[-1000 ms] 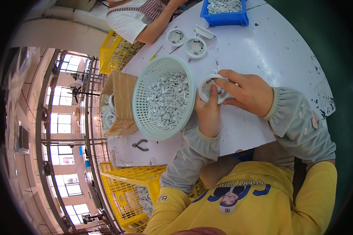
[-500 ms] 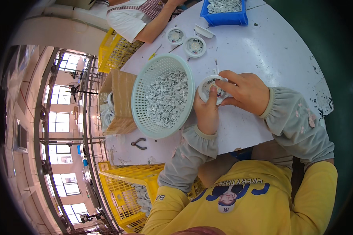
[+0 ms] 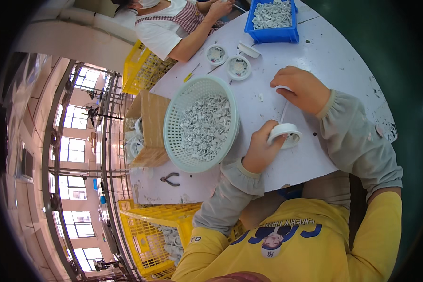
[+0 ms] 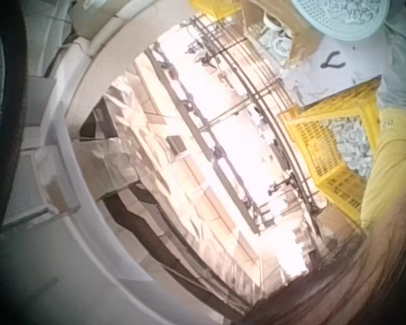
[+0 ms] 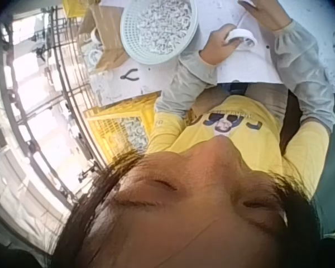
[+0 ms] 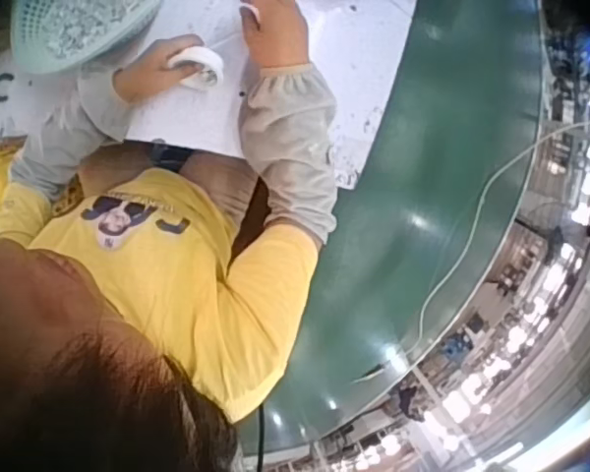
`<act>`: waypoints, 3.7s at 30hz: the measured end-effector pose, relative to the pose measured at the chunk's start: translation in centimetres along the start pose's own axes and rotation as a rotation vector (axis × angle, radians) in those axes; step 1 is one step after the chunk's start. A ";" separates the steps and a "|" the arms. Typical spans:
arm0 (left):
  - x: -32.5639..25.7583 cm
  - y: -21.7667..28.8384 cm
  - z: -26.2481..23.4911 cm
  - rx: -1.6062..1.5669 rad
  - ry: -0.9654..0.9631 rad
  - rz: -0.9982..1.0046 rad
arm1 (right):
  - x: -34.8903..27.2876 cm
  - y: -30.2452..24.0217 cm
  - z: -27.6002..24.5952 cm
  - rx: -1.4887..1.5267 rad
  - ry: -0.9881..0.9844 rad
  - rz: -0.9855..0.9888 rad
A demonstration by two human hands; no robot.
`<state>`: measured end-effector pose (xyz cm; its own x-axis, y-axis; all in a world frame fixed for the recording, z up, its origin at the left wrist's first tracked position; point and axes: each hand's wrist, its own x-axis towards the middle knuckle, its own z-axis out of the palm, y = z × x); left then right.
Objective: The person assembles lamp fixtures by picking small plastic clips from a basket and inserting them into circular lamp housings by hand.
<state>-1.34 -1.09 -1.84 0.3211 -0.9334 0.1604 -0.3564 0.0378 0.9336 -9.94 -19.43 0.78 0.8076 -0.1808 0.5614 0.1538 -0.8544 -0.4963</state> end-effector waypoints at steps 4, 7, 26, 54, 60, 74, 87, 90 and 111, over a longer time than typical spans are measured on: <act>0.1 0.3 0.1 0.026 -0.037 0.042 | 1.3 0.5 1.9 0.100 -0.165 0.075; 0.3 -0.3 0.0 0.122 0.002 0.103 | 2.0 1.9 4.3 0.088 -0.189 0.053; 0.5 0.9 -0.5 -0.248 0.193 -0.109 | -1.3 -2.8 -0.4 0.243 0.102 -0.001; 0.7 0.8 -0.8 -0.341 0.100 -0.125 | -1.4 -2.2 -0.6 0.774 -0.179 0.364; 0.7 0.6 -0.9 -0.357 0.109 -0.134 | -1.4 -2.2 -0.3 0.803 -0.160 0.334; 0.5 0.8 -0.6 -0.304 0.101 -0.082 | -1.3 -2.5 -0.9 0.815 -0.230 0.311; 0.4 0.9 -0.8 -0.270 0.104 -0.048 | -1.3 -2.5 -0.8 1.152 -0.336 0.466; 0.5 0.7 -0.7 -0.230 0.121 -0.008 | -1.3 -2.3 -0.7 0.879 -0.401 0.289; 0.7 0.5 -1.2 -0.255 0.003 -0.001 | -1.6 -3.2 0.3 0.695 -0.334 0.321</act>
<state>-0.23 -1.33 -0.87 0.3244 -0.9322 0.1603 -0.1239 0.1261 0.9843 -11.58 -16.20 1.26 0.9816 -0.1163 0.1517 0.1156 -0.2708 -0.9557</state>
